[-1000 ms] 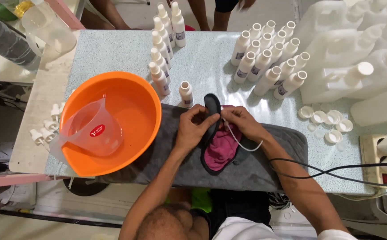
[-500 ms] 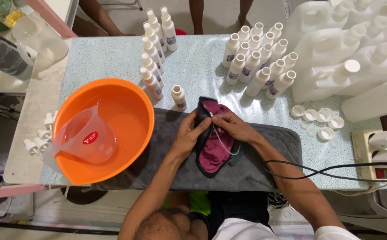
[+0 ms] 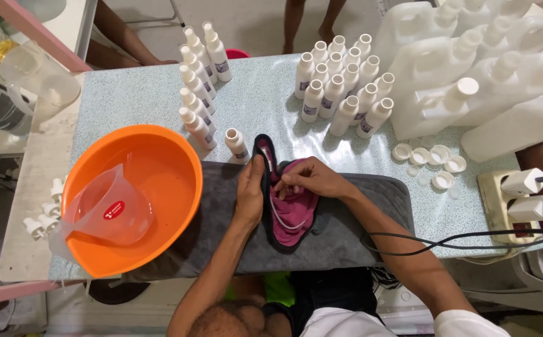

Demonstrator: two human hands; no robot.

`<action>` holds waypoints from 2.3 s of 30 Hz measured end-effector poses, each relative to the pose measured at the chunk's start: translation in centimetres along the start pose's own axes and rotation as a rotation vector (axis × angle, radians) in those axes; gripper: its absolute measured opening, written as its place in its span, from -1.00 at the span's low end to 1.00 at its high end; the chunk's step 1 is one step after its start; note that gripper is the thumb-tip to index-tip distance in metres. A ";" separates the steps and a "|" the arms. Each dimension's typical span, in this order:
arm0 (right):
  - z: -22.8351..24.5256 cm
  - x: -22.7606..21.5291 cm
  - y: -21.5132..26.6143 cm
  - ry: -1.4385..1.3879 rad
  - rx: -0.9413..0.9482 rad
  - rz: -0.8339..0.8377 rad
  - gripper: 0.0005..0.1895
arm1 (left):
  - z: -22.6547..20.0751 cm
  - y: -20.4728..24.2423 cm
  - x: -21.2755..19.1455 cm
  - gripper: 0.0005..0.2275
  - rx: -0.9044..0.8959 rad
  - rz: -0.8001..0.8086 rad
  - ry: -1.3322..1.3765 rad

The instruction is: Assembling spray bottles by inserting dip tubes into pump heads and placing them into bottles.

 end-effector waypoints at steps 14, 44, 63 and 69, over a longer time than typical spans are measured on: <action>-2.1 -1.2 -0.1 -0.115 0.014 -0.101 -0.67 | -8.7 1.2 5.2 -0.87 0.061 0.130 -0.092; -2.4 -0.7 -0.4 -0.070 0.079 -0.073 -0.67 | -5.6 1.6 2.3 -0.68 -0.146 0.053 -0.174; -4.7 -2.1 -0.5 -0.146 0.091 -0.227 -0.83 | -1.5 0.4 0.9 -0.74 -0.039 0.002 -0.110; -3.4 -1.5 -0.4 -0.155 0.059 -0.246 -0.83 | -1.0 0.3 -0.4 -0.67 -0.076 -0.039 -0.152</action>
Point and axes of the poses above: each hand's wrist, its own y-axis away from the middle knuckle, its own x-axis out of the palm, z = x × y, the point moved 6 cm from there along -y, towards the middle knuckle, and after that the axes turned 4 degrees about x, right-handed, at the moved point
